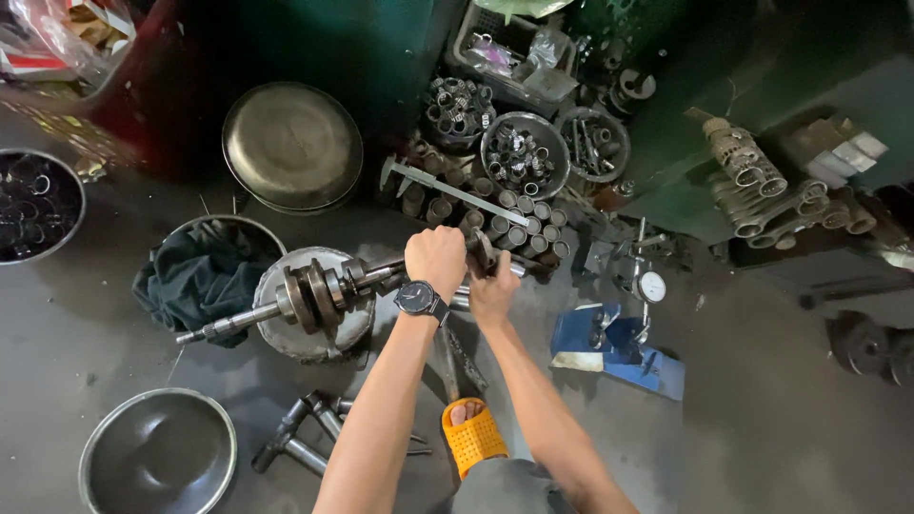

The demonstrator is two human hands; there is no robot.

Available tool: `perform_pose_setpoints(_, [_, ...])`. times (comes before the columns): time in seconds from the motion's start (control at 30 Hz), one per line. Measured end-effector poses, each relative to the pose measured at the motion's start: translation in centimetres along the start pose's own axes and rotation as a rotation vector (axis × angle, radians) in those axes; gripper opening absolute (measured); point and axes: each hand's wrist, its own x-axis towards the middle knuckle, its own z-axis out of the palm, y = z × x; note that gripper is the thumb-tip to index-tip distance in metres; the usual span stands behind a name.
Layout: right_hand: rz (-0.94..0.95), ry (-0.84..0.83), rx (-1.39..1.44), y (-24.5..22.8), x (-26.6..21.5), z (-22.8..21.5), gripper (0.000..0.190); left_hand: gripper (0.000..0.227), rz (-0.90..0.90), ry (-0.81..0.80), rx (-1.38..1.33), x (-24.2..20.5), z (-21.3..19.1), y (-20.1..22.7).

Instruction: The person walks to a workbench and secures a cylindrical metal part in a blue vise. They then use a wrench to tighten a nut on the part while holding the shaft steady with their other hand.

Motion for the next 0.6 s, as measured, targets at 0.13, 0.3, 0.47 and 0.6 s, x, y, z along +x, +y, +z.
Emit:
perform_pose_setpoints(0.13, [-0.049, -0.006, 0.087, -3.0, 0.7, -1.9, 0.032, 0.005, -0.006, -0.043, 0.001, 0.1, -0.6, 0.0])
perform_pose_setpoints(0.3, [-0.027, -0.067, 0.048, -0.8, -0.2, -1.9, 0.023, 0.004, 0.004, -0.046, 0.015, 0.1, 0.3, -0.1])
perform_pose_setpoints(0.47, [0.113, -0.198, 0.086, -1.8, 0.7, -3.5, 0.029, 0.004, 0.005, -0.023, 0.033, 0.1, -0.4, 0.1])
perform_pose_setpoints(0.6, [0.247, -0.413, 0.206, 3.2, -3.0, -5.7, 0.021, 0.01, -0.003, -0.092, 0.01, 0.0, -1.6, 0.5])
